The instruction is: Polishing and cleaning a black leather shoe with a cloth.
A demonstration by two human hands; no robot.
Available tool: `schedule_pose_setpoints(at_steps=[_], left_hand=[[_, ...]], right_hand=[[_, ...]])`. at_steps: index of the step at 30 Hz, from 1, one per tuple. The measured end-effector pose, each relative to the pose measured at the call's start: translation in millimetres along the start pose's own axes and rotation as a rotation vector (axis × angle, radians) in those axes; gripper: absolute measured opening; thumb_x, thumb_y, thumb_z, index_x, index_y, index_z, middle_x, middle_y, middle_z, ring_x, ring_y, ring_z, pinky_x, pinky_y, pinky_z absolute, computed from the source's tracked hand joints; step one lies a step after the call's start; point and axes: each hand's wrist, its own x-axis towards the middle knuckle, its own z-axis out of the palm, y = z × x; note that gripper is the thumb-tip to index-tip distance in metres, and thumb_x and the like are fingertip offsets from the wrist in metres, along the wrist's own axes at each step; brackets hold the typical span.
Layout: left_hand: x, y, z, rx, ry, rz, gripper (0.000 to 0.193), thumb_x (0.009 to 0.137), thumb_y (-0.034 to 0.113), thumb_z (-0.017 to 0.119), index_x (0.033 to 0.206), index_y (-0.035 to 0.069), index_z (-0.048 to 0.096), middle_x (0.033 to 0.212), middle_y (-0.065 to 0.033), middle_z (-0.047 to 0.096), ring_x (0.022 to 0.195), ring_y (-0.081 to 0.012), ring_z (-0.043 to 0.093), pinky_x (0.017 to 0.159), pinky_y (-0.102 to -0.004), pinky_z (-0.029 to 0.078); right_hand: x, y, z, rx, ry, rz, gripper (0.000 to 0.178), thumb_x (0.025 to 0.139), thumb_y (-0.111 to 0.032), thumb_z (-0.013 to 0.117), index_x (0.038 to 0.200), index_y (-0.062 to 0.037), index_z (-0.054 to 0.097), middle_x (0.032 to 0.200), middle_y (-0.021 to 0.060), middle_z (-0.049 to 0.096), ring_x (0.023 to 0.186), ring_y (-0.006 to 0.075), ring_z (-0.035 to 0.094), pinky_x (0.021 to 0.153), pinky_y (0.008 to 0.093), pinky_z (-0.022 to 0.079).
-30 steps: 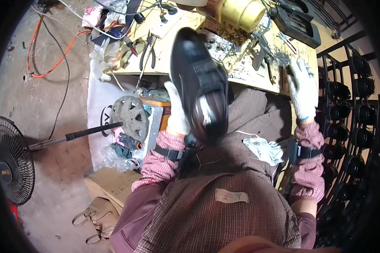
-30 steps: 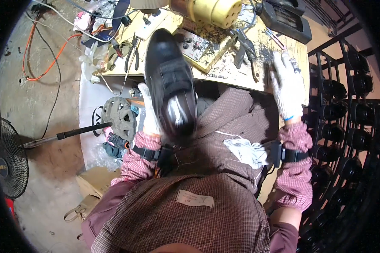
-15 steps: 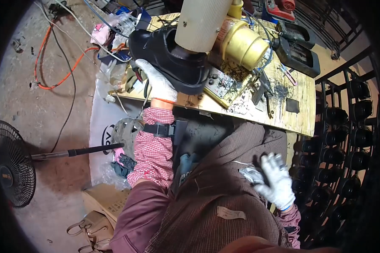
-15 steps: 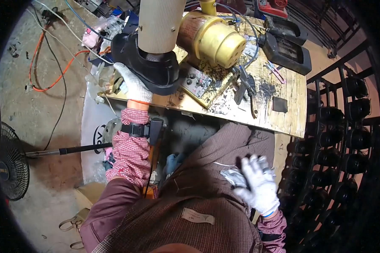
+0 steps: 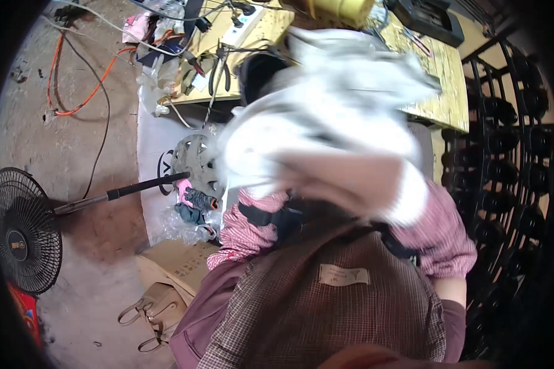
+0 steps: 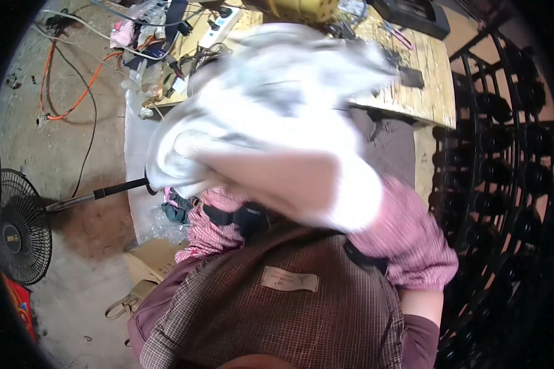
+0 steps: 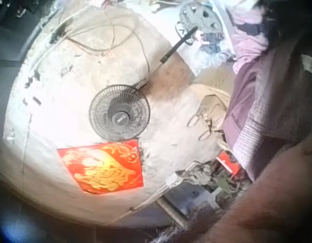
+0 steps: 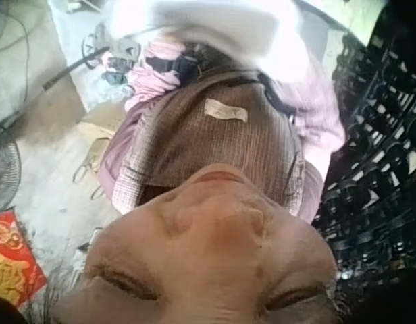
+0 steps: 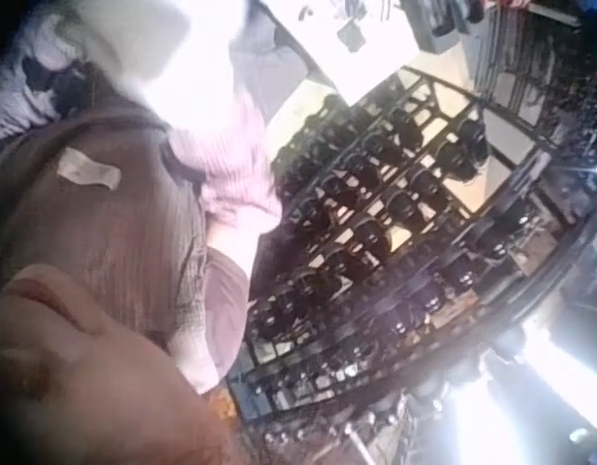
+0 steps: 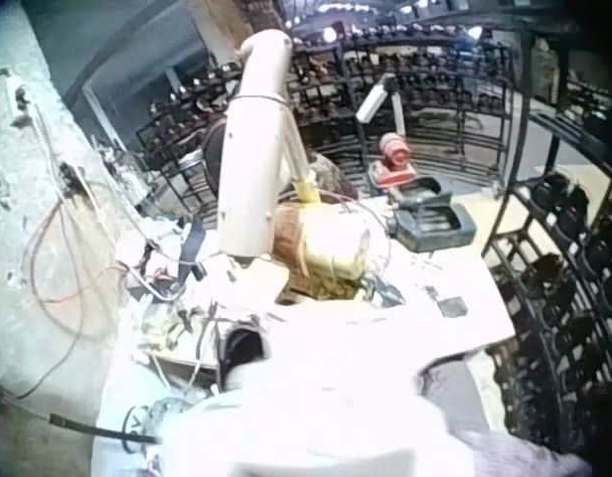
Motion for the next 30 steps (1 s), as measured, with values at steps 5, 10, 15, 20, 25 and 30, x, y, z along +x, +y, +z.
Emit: schedule_pose_setpoints(at_steps=[5, 10, 15, 20, 25, 30], left_hand=[[-35, -17, -11, 0.019, 0.030, -0.246, 0.063, 0.108, 0.058, 0.045, 0.143, 0.008, 0.060, 0.131, -0.0142, 0.067, 0.126, -0.0337, 0.063, 0.111, -0.0491, 0.051], [-22, -11, -31, 1.320, -0.149, 0.372, 0.062, 0.111, 0.060, 0.035, 0.145, 0.012, 0.056, 0.133, -0.0121, 0.065, 0.126, -0.0311, 0.061, 0.110, -0.0494, 0.051], [-2, 10, -16, 0.373, -0.371, 0.091, 0.088, 0.100, 0.080, 0.042, 0.159, 0.015, 0.046, 0.152, -0.0149, 0.057, 0.137, -0.0382, 0.056, 0.114, -0.0554, 0.048], [46, 28, 7, 0.275, 0.175, 0.398, 0.100, 0.092, 0.093, 0.033, 0.161, 0.022, 0.047, 0.158, -0.0114, 0.055, 0.139, -0.0399, 0.057, 0.117, -0.0607, 0.048], [102, 39, 27, 0.138, 0.204, 0.423, 0.090, 0.097, 0.088, 0.022, 0.155, 0.027, 0.054, 0.157, -0.0096, 0.057, 0.140, -0.0403, 0.056, 0.113, -0.0661, 0.049], [133, 57, 32, 0.140, 0.126, 0.389, 0.105, 0.093, 0.093, 0.006, 0.159, 0.025, 0.050, 0.163, -0.0119, 0.051, 0.147, -0.0417, 0.049, 0.121, -0.0629, 0.042]], right_hand=[[16, 64, 34, -0.397, 0.035, 0.103, 0.030, 0.097, -0.019, 0.073, 0.124, -0.0070, 0.073, 0.120, 0.0159, 0.072, 0.111, 0.0315, 0.070, 0.099, 0.0378, 0.056], [-4, 47, 3, 0.150, 0.477, 0.385, 0.023, 0.102, -0.019, 0.072, 0.119, -0.0031, 0.075, 0.108, 0.0069, 0.074, 0.097, 0.0187, 0.073, 0.091, 0.0340, 0.057], [-35, -2, 43, -0.019, -0.003, 0.067, 0.034, 0.090, -0.012, 0.071, 0.124, -0.0125, 0.077, 0.112, 0.0108, 0.077, 0.101, 0.0285, 0.073, 0.090, 0.0411, 0.060], [-119, 10, 24, -0.050, -0.192, 0.396, 0.038, 0.087, -0.011, 0.079, 0.124, -0.0088, 0.073, 0.111, 0.0095, 0.072, 0.087, 0.0317, 0.072, 0.079, 0.0370, 0.060], [-157, -3, -2, -0.358, -0.236, 0.576, 0.048, 0.086, -0.013, 0.081, 0.133, -0.0139, 0.073, 0.093, 0.0093, 0.064, 0.080, 0.0302, 0.066, 0.071, 0.0411, 0.052], [-161, -15, 16, -0.310, -0.342, 0.618, 0.055, 0.084, -0.018, 0.083, 0.137, -0.0165, 0.069, 0.095, 0.0082, 0.063, 0.086, 0.0303, 0.067, 0.076, 0.0439, 0.052]])
